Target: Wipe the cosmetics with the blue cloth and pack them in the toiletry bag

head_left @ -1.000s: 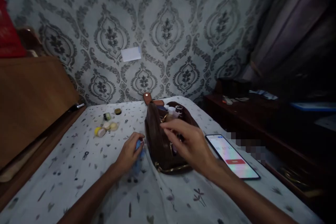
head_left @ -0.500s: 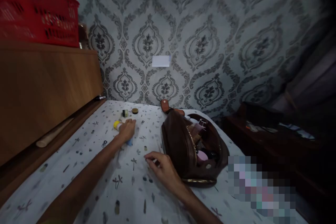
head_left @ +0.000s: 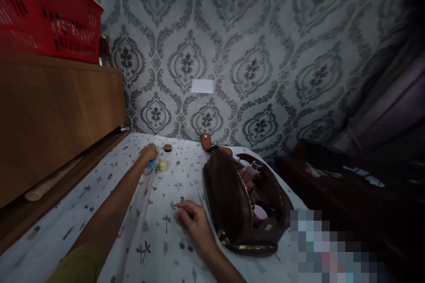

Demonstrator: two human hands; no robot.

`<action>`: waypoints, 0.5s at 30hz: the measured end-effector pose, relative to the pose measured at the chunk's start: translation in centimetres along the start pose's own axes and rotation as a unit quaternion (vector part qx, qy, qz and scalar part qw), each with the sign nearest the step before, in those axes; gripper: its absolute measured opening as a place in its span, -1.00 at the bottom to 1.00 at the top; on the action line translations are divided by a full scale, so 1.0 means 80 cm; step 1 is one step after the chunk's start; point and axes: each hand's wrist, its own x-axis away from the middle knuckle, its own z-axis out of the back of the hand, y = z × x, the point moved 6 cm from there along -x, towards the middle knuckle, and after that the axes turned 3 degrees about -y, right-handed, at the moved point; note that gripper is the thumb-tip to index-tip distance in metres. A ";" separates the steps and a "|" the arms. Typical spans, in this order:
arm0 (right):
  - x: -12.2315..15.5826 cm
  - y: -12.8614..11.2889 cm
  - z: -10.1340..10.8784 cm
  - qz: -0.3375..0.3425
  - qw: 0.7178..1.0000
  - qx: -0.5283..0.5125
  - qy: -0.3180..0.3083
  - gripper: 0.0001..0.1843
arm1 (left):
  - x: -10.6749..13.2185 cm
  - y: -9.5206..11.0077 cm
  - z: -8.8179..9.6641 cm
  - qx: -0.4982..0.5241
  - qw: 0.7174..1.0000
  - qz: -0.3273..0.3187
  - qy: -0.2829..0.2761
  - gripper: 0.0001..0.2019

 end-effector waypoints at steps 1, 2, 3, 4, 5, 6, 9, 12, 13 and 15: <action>0.001 0.000 0.001 0.002 1.000 0.001 -0.002 -0.63 | -0.004 0.000 -0.002 0.002 1.000 -0.003 -0.010 -0.63; 0.001 0.000 0.001 0.004 1.000 0.005 -0.005 -0.65 | -0.006 0.002 -0.004 0.003 1.000 -0.008 -0.018 -0.63; 0.001 -0.001 0.001 0.007 1.000 0.012 -0.009 -0.67 | -0.008 0.004 -0.005 0.005 1.000 -0.017 -0.023 -0.63; 0.002 -0.003 0.001 0.011 1.000 0.020 -0.010 -0.69 | -0.008 0.009 -0.005 0.008 0.999 -0.029 -0.026 -0.63; 0.002 -0.004 0.001 0.014 0.999 0.031 -0.011 -0.70 | -0.007 0.015 -0.004 0.011 0.998 -0.046 -0.028 -0.63; 0.002 -0.004 0.000 0.017 0.999 0.041 -0.012 -0.72 | -0.006 0.023 -0.004 0.016 0.997 -0.066 -0.028 -0.63; 0.002 -0.002 0.000 0.028 0.998 0.063 -0.011 -0.73 | 0.003 0.050 -0.007 0.030 0.990 -0.131 -0.029 -0.64; 0.001 0.002 0.000 0.032 0.997 0.067 -0.010 -0.72 | 0.011 0.071 -0.011 0.037 0.985 -0.166 -0.027 -0.65; 0.000 0.003 0.000 0.031 0.997 0.067 -0.011 -0.71 | 0.013 0.075 -0.011 0.036 0.985 -0.169 -0.026 -0.65; 0.000 0.004 0.001 0.028 0.997 0.068 -0.011 -0.70 | 0.016 0.079 -0.011 0.035 0.984 -0.171 -0.027 -0.65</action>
